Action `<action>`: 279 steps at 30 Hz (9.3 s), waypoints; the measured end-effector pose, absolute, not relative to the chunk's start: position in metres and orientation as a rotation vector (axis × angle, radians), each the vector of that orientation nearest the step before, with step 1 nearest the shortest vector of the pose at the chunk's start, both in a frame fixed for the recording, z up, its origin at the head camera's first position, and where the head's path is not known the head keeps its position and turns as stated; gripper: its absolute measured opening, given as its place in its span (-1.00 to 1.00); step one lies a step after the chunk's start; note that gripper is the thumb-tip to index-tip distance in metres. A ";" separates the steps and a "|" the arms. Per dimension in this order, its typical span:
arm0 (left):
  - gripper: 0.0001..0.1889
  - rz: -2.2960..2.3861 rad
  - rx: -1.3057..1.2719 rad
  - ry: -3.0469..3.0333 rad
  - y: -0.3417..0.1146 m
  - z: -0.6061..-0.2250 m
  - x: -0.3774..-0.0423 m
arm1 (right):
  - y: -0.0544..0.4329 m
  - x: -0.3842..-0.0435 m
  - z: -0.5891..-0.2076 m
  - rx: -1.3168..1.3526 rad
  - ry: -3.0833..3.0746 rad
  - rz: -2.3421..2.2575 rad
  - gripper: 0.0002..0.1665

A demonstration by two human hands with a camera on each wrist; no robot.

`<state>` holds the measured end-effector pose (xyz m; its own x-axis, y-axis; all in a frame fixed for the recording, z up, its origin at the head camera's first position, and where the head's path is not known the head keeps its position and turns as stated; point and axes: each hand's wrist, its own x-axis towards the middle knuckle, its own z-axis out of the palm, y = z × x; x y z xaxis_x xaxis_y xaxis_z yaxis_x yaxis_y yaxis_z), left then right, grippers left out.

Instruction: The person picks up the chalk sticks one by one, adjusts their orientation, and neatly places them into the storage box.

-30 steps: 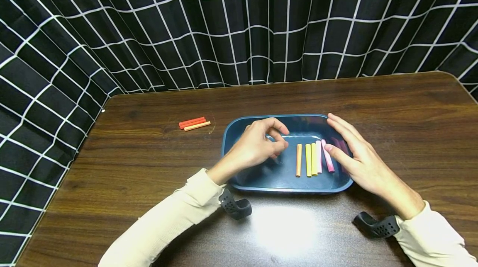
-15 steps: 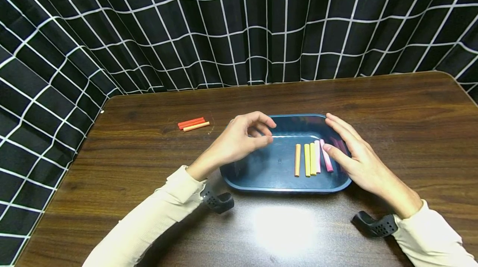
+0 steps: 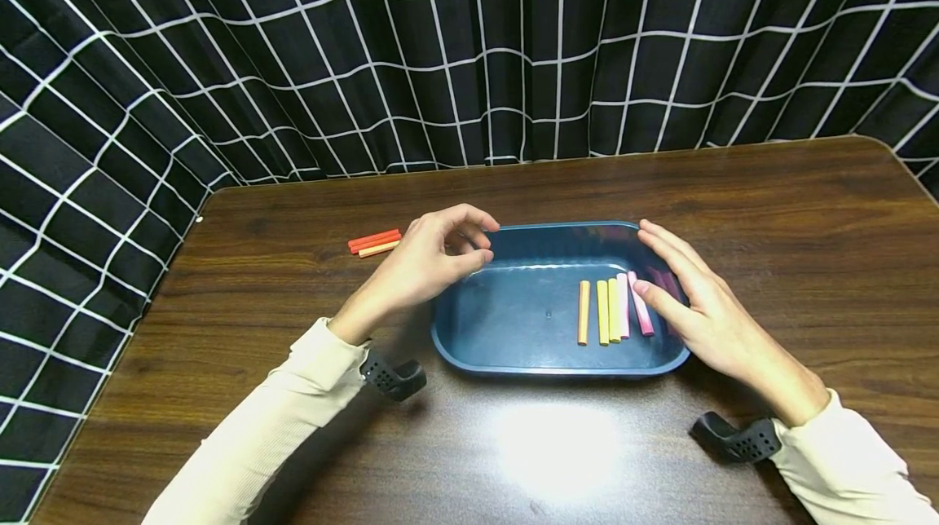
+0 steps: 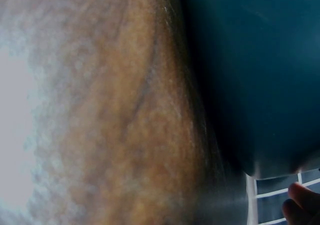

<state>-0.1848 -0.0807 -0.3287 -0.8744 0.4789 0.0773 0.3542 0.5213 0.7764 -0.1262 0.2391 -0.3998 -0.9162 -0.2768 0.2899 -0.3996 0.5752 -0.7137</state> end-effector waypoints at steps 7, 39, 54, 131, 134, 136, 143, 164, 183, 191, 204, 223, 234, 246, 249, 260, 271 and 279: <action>-0.69 1.260 0.723 2.657 -0.096 -0.329 -0.189 | 0.239 -0.126 -0.399 0.577 -2.645 1.269 -0.27; -0.65 0.995 0.582 2.824 -0.156 -0.351 -0.223 | 0.239 -0.125 -0.399 0.563 -2.678 1.259 -0.27; -0.70 0.792 0.629 2.850 -0.175 -0.366 -0.234 | 0.239 -0.125 -0.398 0.555 -2.679 1.294 -0.26; -0.80 0.878 0.608 2.905 -0.143 -0.320 -0.209 | 0.239 -0.127 -0.400 0.585 -2.642 1.246 -0.28; -0.79 0.929 0.574 2.880 -0.138 -0.316 -0.204 | 0.239 -0.128 -0.402 0.592 -2.635 1.252 -0.27; -0.78 0.962 0.551 2.859 -0.134 -0.313 -0.201 | 0.239 -0.128 -0.402 0.589 -2.637 1.258 -0.27; -0.76 1.029 0.521 2.797 -0.121 -0.306 -0.193 | 0.239 -0.128 -0.402 0.579 -2.641 1.260 -0.28; -0.73 1.196 0.496 2.592 -0.089 -0.315 -0.186 | 0.238 -0.126 -0.400 0.564 -2.668 1.244 -0.27; -0.74 1.282 0.447 2.467 -0.060 -0.333 -0.184 | 0.238 -0.126 -0.399 0.552 -2.684 1.245 -0.27; -0.72 1.300 0.431 2.428 -0.047 -0.342 -0.182 | 0.238 -0.126 -0.398 0.549 -2.692 1.264 -0.27; -0.70 1.264 0.432 2.418 -0.027 -0.353 -0.173 | 0.237 -0.126 -0.399 0.549 -2.692 1.281 -0.26; -0.69 1.367 0.371 2.328 -0.004 -0.368 -0.167 | 0.238 -0.126 -0.399 0.556 -2.690 1.290 -0.26; -0.68 1.245 0.428 2.394 0.003 -0.373 -0.166 | 0.240 -0.125 -0.400 0.562 -2.667 1.222 -0.28; -0.66 1.115 0.493 2.483 0.005 -0.377 -0.168 | 0.241 -0.125 -0.401 0.543 -2.686 1.238 -0.27; -0.64 1.148 0.482 2.453 0.006 -0.378 -0.169 | 0.241 -0.125 -0.401 0.552 -2.680 1.230 -0.28; -0.63 1.156 0.498 2.421 0.002 -0.376 -0.168 | 0.238 -0.125 -0.401 0.554 -2.672 1.227 -0.26; -0.69 1.092 0.591 2.517 -0.001 -0.377 -0.167 | 0.238 -0.126 -0.401 0.573 -2.646 1.246 -0.28; -0.69 1.157 0.574 2.462 -0.006 -0.371 -0.166 | 0.237 -0.125 -0.402 0.560 -2.670 1.277 -0.27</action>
<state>-0.1655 -0.0063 -0.3707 -0.8528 0.5012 -0.1467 0.2071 0.5824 0.7861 -0.1254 0.2374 -0.4022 -0.9228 -0.2739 0.2710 -0.3829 0.5732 -0.7245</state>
